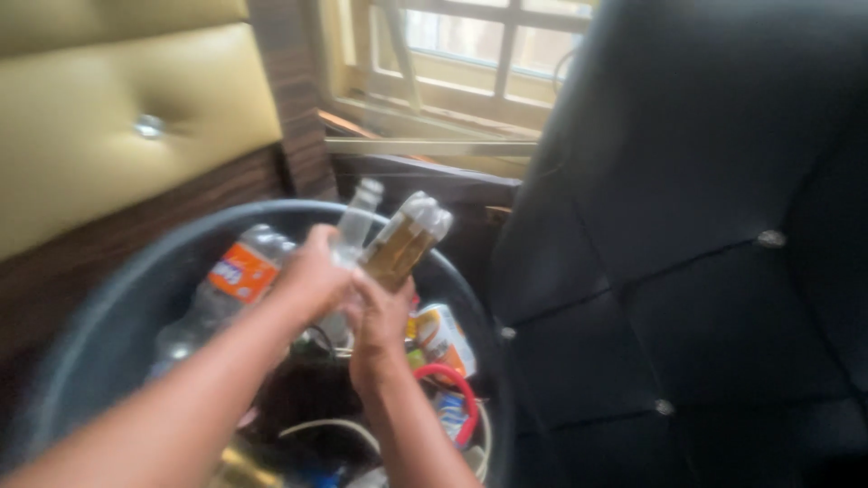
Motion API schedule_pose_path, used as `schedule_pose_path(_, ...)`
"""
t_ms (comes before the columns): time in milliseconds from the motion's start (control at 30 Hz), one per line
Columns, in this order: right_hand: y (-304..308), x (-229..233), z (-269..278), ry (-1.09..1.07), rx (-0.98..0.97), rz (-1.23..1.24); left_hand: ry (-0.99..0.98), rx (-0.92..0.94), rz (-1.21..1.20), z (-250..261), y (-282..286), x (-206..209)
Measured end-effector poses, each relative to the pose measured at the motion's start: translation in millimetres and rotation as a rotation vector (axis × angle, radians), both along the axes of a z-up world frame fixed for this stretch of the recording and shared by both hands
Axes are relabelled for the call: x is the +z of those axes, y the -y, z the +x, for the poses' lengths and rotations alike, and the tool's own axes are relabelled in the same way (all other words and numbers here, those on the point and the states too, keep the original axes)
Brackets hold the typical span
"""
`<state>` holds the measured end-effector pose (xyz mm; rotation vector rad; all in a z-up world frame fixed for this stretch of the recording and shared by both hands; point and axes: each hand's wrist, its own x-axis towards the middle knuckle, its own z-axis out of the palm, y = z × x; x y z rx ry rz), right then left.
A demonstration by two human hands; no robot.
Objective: Organize various plastic and glass bottles and other household items from a bag into a basket.
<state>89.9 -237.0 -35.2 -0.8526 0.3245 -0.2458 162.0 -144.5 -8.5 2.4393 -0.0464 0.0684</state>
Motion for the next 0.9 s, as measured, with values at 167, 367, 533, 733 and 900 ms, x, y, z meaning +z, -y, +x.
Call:
schedule_pose_path(167,-36.9,53.3,-16.1,0.113,0.014,-0.012,0.154,-0.005,-0.274,-25.3,-49.0,52.7)
schedule_pose_path(367,-118.4,117.3,-60.5,0.282,0.074,0.042,0.013,-0.040,-0.748,-121.1,-127.3,152.6)
schedule_pose_path(533,-210.9,169.7,-135.6,0.390,0.118,0.088,0.040,-0.019,-0.789,-196.1,-220.5,199.5)
schedule_pose_path(733,-306.9,164.3,-189.2,0.457,0.222,-0.038,-0.010,0.196,-0.756,-258.5,-330.0,202.2)
schedule_pose_path(900,-351.1,141.0,-227.3,0.280,0.332,-0.112,-0.159,0.346,-0.749,-297.0,-380.9,161.9)
